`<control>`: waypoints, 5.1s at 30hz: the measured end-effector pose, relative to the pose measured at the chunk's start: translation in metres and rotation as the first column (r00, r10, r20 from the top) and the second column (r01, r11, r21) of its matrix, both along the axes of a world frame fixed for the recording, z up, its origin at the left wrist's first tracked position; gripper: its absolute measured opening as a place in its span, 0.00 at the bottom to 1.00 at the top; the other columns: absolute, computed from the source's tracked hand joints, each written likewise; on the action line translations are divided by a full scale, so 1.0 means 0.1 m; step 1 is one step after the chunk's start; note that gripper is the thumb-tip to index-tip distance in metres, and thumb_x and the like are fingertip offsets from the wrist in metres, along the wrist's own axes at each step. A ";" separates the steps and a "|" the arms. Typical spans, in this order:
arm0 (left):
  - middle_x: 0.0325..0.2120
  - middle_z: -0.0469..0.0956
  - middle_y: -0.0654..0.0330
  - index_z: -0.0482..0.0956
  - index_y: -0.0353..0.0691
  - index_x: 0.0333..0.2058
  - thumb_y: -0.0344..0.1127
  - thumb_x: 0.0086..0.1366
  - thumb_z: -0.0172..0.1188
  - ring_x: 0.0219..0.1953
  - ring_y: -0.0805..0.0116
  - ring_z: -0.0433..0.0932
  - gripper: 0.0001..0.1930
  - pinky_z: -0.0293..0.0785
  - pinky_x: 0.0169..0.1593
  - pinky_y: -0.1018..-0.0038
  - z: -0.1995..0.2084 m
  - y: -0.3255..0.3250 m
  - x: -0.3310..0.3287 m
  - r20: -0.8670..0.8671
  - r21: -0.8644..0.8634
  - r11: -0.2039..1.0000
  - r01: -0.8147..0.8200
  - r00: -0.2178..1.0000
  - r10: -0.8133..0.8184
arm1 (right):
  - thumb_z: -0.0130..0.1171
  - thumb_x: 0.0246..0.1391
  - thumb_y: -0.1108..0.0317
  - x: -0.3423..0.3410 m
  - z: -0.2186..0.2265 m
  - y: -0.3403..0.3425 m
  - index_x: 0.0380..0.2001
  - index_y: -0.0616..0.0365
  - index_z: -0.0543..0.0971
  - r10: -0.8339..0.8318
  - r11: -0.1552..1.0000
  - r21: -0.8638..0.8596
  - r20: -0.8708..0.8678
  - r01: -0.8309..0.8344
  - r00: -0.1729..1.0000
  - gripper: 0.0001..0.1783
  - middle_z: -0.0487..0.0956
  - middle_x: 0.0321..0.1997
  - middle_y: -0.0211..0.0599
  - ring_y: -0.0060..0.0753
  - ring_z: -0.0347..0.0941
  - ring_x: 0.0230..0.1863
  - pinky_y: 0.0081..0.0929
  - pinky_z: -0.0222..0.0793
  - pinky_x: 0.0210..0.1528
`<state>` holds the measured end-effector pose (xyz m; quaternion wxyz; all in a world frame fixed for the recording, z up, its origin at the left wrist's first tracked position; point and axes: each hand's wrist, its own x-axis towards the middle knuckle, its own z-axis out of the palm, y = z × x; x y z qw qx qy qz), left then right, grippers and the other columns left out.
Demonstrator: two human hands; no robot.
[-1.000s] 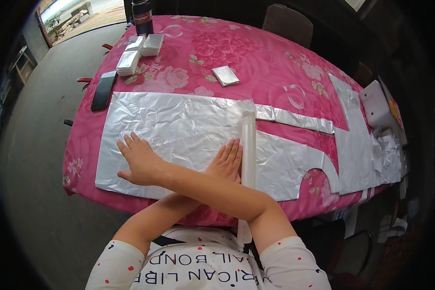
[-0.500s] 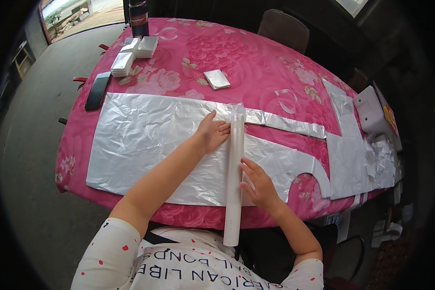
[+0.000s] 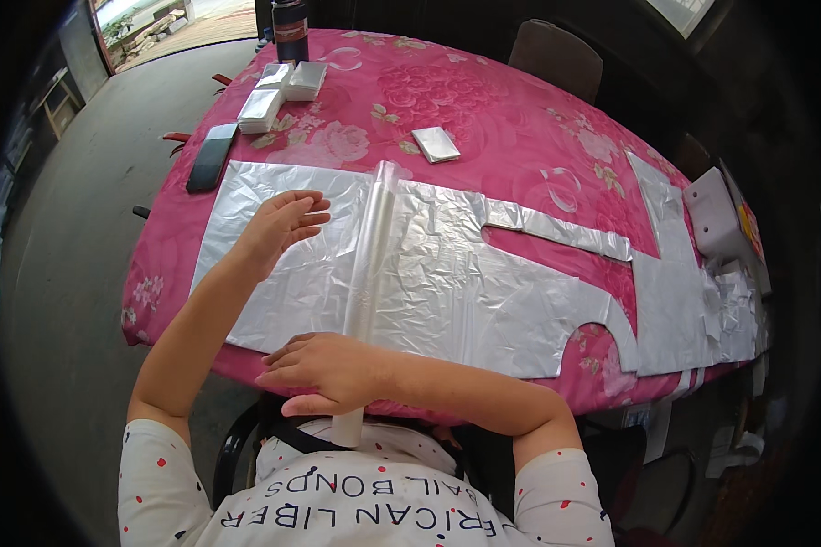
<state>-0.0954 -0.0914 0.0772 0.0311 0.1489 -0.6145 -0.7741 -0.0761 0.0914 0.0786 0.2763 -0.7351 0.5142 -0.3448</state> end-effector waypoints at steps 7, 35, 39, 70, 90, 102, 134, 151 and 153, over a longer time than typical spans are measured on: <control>0.44 0.73 0.58 0.68 0.35 0.48 0.35 0.66 0.46 0.46 0.70 0.72 0.15 0.68 0.48 0.76 -0.09 -0.73 1.52 0.196 -0.168 0.978 -0.122 0.968 0.154 | 0.52 0.53 0.56 -0.64 -0.18 -0.39 0.45 0.59 0.73 -0.431 0.887 -0.297 -0.265 0.353 0.862 0.21 0.73 0.49 0.43 0.43 0.65 0.55 0.40 0.56 0.58; 0.33 0.73 0.56 0.61 0.31 0.52 0.40 0.46 0.65 0.27 0.70 0.74 0.36 0.74 0.33 0.74 -0.26 0.16 1.91 0.168 0.483 0.871 0.087 0.967 -0.190 | 0.62 0.42 0.66 -0.09 -0.14 -1.14 0.53 0.65 0.56 -0.563 0.708 0.535 0.822 0.460 -0.090 0.37 0.69 0.32 0.34 0.26 0.70 0.33 0.27 0.71 0.39; 0.26 0.71 0.60 0.64 0.32 0.47 0.41 0.46 0.65 0.24 0.73 0.73 0.32 0.71 0.29 0.76 -0.27 0.30 1.82 -0.005 0.695 0.662 0.281 0.922 -0.387 | 0.61 0.44 0.67 -0.11 -0.06 -0.77 0.50 0.66 0.57 -0.323 0.807 0.363 0.932 0.467 -0.166 0.33 0.69 0.31 0.37 0.27 0.71 0.32 0.28 0.71 0.36; 0.24 0.72 0.63 0.67 0.37 0.40 0.44 0.60 0.55 0.23 0.77 0.71 0.17 0.70 0.30 0.79 -0.61 0.56 2.19 0.525 0.300 0.899 0.320 0.731 -0.435 | 0.57 0.51 0.58 -1.29 -0.53 0.76 0.33 0.57 0.77 -0.876 0.481 0.608 0.368 0.632 0.312 0.14 0.75 0.28 0.23 0.14 0.65 0.25 0.14 0.63 0.29; 0.33 0.76 0.59 0.69 0.36 0.48 0.41 0.58 0.59 0.35 0.73 0.75 0.22 0.71 0.41 0.73 -0.41 0.41 2.17 0.655 0.163 0.811 0.563 0.553 -0.515 | 0.55 0.52 0.66 -2.47 -0.66 2.38 0.28 0.65 0.76 -0.997 -0.017 0.119 -0.075 0.993 -0.008 0.11 0.72 0.19 0.29 0.18 0.63 0.20 0.20 0.60 0.24; 0.31 0.76 0.53 0.73 0.38 0.38 0.47 0.48 0.65 0.36 0.52 0.75 0.23 0.69 0.40 0.64 0.15 0.49 0.76 0.438 -0.756 0.122 0.643 0.636 -0.635 | 0.53 0.54 0.67 -2.15 -0.56 1.51 0.29 0.63 0.75 -0.962 0.255 0.270 0.165 0.929 0.216 0.09 0.72 0.22 0.27 0.17 0.64 0.23 0.17 0.62 0.28; 0.61 0.53 0.45 0.60 0.35 0.57 0.64 0.53 0.50 0.64 0.52 0.50 0.42 0.44 0.64 0.58 -0.82 1.32 1.25 0.202 -0.979 -0.125 0.158 0.773 -0.602 | 0.59 0.46 0.68 -0.35 -0.37 1.20 0.52 0.55 0.70 -0.788 0.516 0.001 -0.391 0.857 0.475 0.27 0.74 0.44 0.40 0.42 0.68 0.45 0.32 0.66 0.46; 0.61 0.54 0.54 0.58 0.41 0.59 0.43 0.56 0.50 0.65 0.60 0.49 0.32 0.43 0.65 0.61 -0.80 1.27 1.14 0.213 -0.972 -0.225 0.063 0.633 -0.744 | 0.60 0.39 0.73 -0.32 -0.23 1.49 0.49 0.53 0.73 -0.786 0.572 -0.082 -0.341 0.816 0.516 0.27 0.74 0.44 0.36 0.42 0.68 0.45 0.36 0.63 0.48; 0.60 0.57 0.54 0.60 0.41 0.58 0.37 0.59 0.44 0.64 0.60 0.51 0.26 0.46 0.64 0.61 -0.79 1.37 1.20 0.219 -0.957 -0.289 0.005 0.664 -0.715 | 0.61 0.38 0.73 -0.26 -0.35 1.35 0.48 0.52 0.74 -0.735 0.635 -0.113 -0.394 0.764 0.552 0.27 0.73 0.46 0.34 0.41 0.67 0.46 0.36 0.62 0.49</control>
